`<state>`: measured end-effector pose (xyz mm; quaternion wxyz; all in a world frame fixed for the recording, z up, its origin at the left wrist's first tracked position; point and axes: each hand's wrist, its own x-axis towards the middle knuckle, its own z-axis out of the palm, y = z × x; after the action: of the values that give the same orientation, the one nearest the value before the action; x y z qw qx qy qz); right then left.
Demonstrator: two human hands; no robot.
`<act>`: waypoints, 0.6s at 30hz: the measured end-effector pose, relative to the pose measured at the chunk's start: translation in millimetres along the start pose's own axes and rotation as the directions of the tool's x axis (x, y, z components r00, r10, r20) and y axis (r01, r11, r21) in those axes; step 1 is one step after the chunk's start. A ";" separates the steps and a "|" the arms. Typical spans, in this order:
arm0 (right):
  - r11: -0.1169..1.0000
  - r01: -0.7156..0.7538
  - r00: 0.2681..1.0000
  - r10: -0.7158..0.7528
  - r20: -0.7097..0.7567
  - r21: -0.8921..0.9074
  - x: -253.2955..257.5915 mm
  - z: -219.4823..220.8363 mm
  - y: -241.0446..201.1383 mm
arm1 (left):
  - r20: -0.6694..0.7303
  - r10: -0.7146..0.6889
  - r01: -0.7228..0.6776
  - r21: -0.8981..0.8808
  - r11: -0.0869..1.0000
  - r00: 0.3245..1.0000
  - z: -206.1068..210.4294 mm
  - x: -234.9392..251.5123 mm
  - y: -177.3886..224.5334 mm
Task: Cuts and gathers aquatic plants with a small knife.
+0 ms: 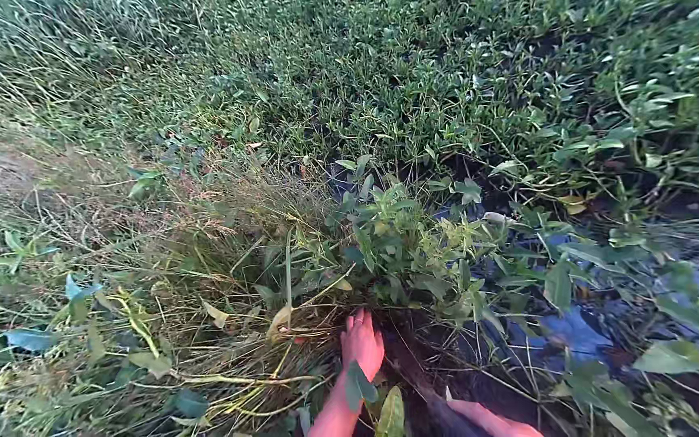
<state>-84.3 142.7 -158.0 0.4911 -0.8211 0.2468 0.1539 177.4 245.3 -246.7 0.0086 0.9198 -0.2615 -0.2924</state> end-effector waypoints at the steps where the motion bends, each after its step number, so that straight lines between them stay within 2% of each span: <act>1: 0.999 0.011 0.999 -0.009 -0.048 0.036 0.8 -2.6 -4.5 | -0.031 0.005 -0.006 -0.030 1.000 1.000 -5.0 -0.7 -0.4; 3: 0.999 0.027 0.993 -0.022 -0.112 0.043 8.1 -3.7 -14.1 | -0.144 0.024 -0.035 -0.073 0.997 0.989 -10.3 -5.4 -5.9; 6: 0.998 -0.014 0.995 0.008 -0.099 -0.063 33.4 3.3 -23.1 | -0.400 0.078 -0.172 -0.205 0.964 0.913 0.5 -17.8 -23.4; 7: 0.997 -0.021 0.990 0.011 -0.138 -0.074 41.9 9.4 -22.7 | -0.447 0.082 -0.205 -0.234 0.950 0.891 4.7 -23.3 -26.1; 9: 1.000 0.015 0.939 -0.016 -0.343 -0.005 53.3 21.6 -17.9 | -0.489 0.159 -0.302 -0.229 0.926 0.858 15.7 -29.6 -29.8; 11: 0.987 0.061 0.846 0.028 -0.532 0.148 59.1 19.9 -15.1 | -0.431 0.331 -0.440 -0.182 0.879 0.839 28.1 -28.9 -31.9; 13: 0.942 0.082 0.776 0.145 -0.614 0.326 62.8 9.8 -10.2 | -0.236 0.483 -0.523 -0.150 0.839 0.843 36.0 -23.3 -26.8; 14: 0.910 0.077 0.759 0.212 -0.615 0.408 63.5 4.2 -7.9 | -0.116 0.506 -0.517 -0.116 0.848 0.855 38.2 -17.7 -21.9; 16: 0.888 0.066 0.779 0.239 -0.579 0.456 59.5 -5.4 -7.2 | 0.064 0.436 -0.437 0.002 0.900 0.898 38.7 0.4 -14.2; 18: 0.910 0.071 0.842 0.164 -0.513 0.408 45.4 -9.3 -13.8 | 0.147 0.342 -0.364 0.167 0.916 0.928 35.6 16.2 -13.6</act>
<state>-38.8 128.4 -166.0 0.5598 -0.7025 0.4212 -0.1252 175.7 254.1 -287.2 -0.0422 0.8355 -0.4503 -0.3121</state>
